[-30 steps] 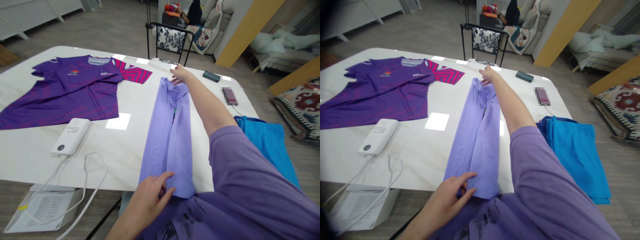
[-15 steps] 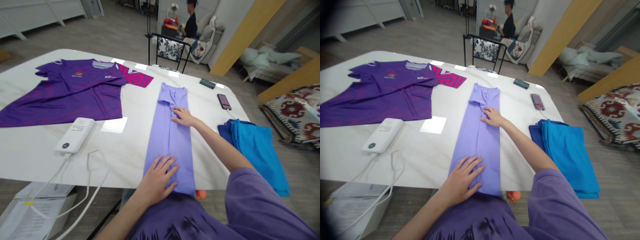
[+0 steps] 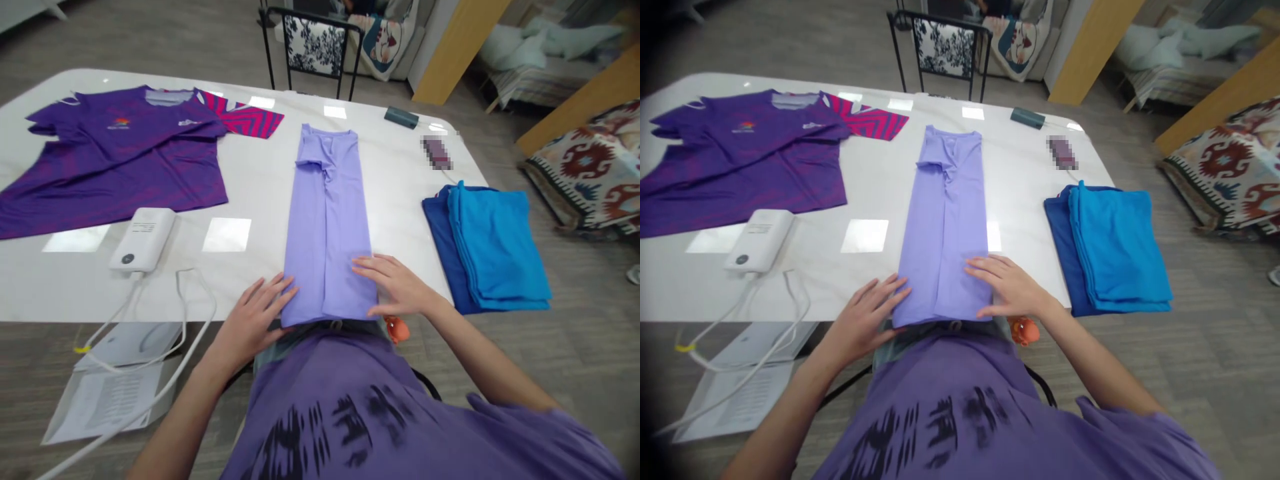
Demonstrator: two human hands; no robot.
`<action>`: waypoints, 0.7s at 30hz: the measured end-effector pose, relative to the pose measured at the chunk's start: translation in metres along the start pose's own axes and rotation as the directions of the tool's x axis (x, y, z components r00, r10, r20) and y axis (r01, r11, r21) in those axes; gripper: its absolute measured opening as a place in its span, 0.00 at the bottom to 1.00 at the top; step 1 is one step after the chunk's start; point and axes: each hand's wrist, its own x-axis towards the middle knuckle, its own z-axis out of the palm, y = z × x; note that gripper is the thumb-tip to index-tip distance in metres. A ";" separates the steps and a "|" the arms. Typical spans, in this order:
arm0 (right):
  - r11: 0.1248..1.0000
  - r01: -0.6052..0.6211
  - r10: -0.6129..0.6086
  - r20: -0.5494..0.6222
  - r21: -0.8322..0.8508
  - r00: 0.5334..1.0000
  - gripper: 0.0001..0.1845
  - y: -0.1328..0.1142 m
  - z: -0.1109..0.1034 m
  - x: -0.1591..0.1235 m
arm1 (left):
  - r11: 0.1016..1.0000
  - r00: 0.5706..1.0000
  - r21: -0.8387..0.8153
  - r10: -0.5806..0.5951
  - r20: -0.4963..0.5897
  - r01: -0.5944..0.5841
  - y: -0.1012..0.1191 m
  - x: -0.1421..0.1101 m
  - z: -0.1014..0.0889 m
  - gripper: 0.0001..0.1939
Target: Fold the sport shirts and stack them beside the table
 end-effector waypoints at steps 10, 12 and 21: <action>0.979 -0.121 0.108 -0.087 -0.166 0.990 0.55 -0.037 0.053 -0.048 | 1.000 0.992 -0.005 -0.003 -0.123 0.002 0.009 -0.005 0.014 0.37; 0.982 -0.130 0.114 -0.119 -0.137 0.986 0.51 -0.045 0.055 -0.049 | 1.000 0.989 -0.025 0.014 -0.147 -0.018 0.013 -0.008 0.013 0.34; 0.935 -0.168 0.162 0.045 0.312 0.986 0.24 -0.094 0.024 -0.099 | 0.939 0.977 -0.309 0.091 -0.191 -0.148 0.077 -0.037 -0.027 0.19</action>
